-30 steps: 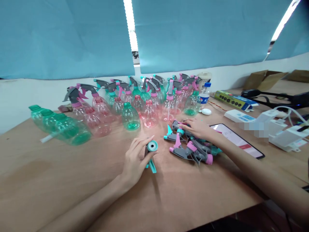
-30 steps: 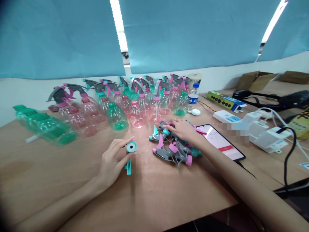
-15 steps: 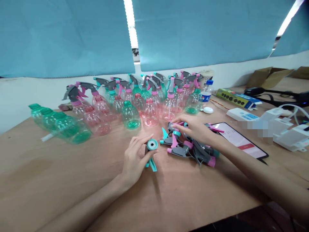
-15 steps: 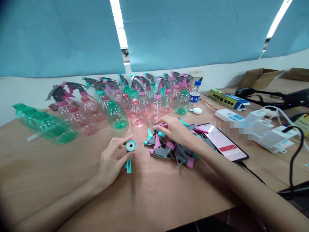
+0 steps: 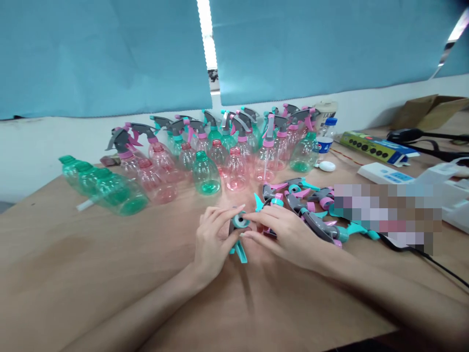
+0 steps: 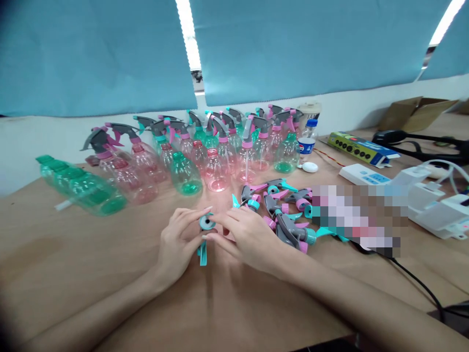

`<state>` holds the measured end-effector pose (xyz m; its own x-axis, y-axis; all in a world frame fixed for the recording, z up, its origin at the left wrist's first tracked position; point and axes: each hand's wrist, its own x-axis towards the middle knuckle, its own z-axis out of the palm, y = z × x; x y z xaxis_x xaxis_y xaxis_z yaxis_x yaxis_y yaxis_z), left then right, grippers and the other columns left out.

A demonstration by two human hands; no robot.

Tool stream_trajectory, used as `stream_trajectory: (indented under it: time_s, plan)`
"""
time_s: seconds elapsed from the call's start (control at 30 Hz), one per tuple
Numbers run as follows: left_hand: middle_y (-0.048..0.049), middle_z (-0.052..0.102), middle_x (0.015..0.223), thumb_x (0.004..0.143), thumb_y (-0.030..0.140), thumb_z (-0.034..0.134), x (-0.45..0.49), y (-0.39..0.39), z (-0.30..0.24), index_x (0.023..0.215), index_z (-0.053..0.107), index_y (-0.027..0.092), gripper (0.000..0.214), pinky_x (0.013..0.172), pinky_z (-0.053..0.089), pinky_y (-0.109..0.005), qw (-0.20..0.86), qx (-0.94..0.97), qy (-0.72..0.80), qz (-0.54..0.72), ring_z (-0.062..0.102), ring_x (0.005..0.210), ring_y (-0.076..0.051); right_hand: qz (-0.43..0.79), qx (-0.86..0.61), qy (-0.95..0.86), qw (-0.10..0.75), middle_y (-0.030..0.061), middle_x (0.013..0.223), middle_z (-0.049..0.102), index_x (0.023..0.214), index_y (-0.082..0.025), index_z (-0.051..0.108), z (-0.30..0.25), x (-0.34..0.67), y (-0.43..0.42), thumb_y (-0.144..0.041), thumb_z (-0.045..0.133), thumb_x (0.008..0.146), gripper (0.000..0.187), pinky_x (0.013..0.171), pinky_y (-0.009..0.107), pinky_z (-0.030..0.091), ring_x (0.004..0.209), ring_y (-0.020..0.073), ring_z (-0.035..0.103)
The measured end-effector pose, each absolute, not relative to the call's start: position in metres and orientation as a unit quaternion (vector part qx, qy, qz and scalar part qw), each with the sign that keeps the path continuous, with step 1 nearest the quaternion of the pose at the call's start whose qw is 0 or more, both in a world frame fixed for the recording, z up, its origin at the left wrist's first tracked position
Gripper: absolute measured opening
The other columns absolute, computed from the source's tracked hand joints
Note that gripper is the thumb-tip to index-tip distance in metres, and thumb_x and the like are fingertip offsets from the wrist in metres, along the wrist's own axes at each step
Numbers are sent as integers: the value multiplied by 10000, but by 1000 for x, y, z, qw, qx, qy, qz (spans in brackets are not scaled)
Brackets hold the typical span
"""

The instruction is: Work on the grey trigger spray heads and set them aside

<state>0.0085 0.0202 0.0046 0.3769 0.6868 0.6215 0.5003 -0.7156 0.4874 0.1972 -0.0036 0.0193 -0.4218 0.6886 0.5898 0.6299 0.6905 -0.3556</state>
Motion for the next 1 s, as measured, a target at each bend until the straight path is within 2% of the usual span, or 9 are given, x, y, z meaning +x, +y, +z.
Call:
stream_trajectory:
  time_s: [0.17,0.33,0.5,0.67,0.87,0.93,1.0]
  plan:
    - [-31,703,903,853,285,624,8,20,4,1167,618,278,315,745,438,-359,87,832,352,420,534,837,-217,62,-384,-835,389,27,685,643,1040,-154,636,15,196,-7,-387,464,937,307,621,280,447,615,143,564]
    - [-28,696,936,853,235,624,8,20,2,1186,594,275,337,740,463,-336,106,836,319,434,536,828,-200,124,-387,-829,385,-1,672,631,1160,-161,573,10,198,-5,-391,491,925,339,595,249,435,569,121,537]
    - [-29,678,910,821,255,665,8,18,0,1171,586,245,359,748,473,-335,120,823,353,427,575,811,-193,177,-386,-823,377,-33,623,593,1143,-170,549,10,197,-4,-382,487,927,309,547,207,412,542,103,533]
    - [-29,677,895,829,284,657,8,18,0,1133,592,242,314,766,473,-344,121,824,361,420,591,819,-197,134,-380,-837,369,-31,619,605,1124,-177,544,10,197,-4,-361,435,953,274,556,212,407,545,108,544]
    - [-32,671,911,826,289,661,8,19,-1,1084,607,232,270,761,479,-339,126,818,363,428,586,817,-192,-40,-429,-833,348,7,626,646,1074,-175,622,10,197,-8,-376,472,932,289,574,256,382,570,143,582]
    - [-29,669,880,825,288,663,8,19,-1,1067,618,230,253,739,478,-329,125,818,360,431,581,798,-188,-35,-444,-821,357,-7,572,629,1054,-179,640,9,195,-11,-371,481,930,278,540,249,359,505,129,551]
    - [-25,662,848,819,289,669,9,18,0,1056,631,231,248,716,477,-320,127,817,360,432,577,780,-185,20,-447,-813,373,-22,555,619,1073,-179,634,7,194,-12,-360,483,932,275,511,236,348,458,111,518]
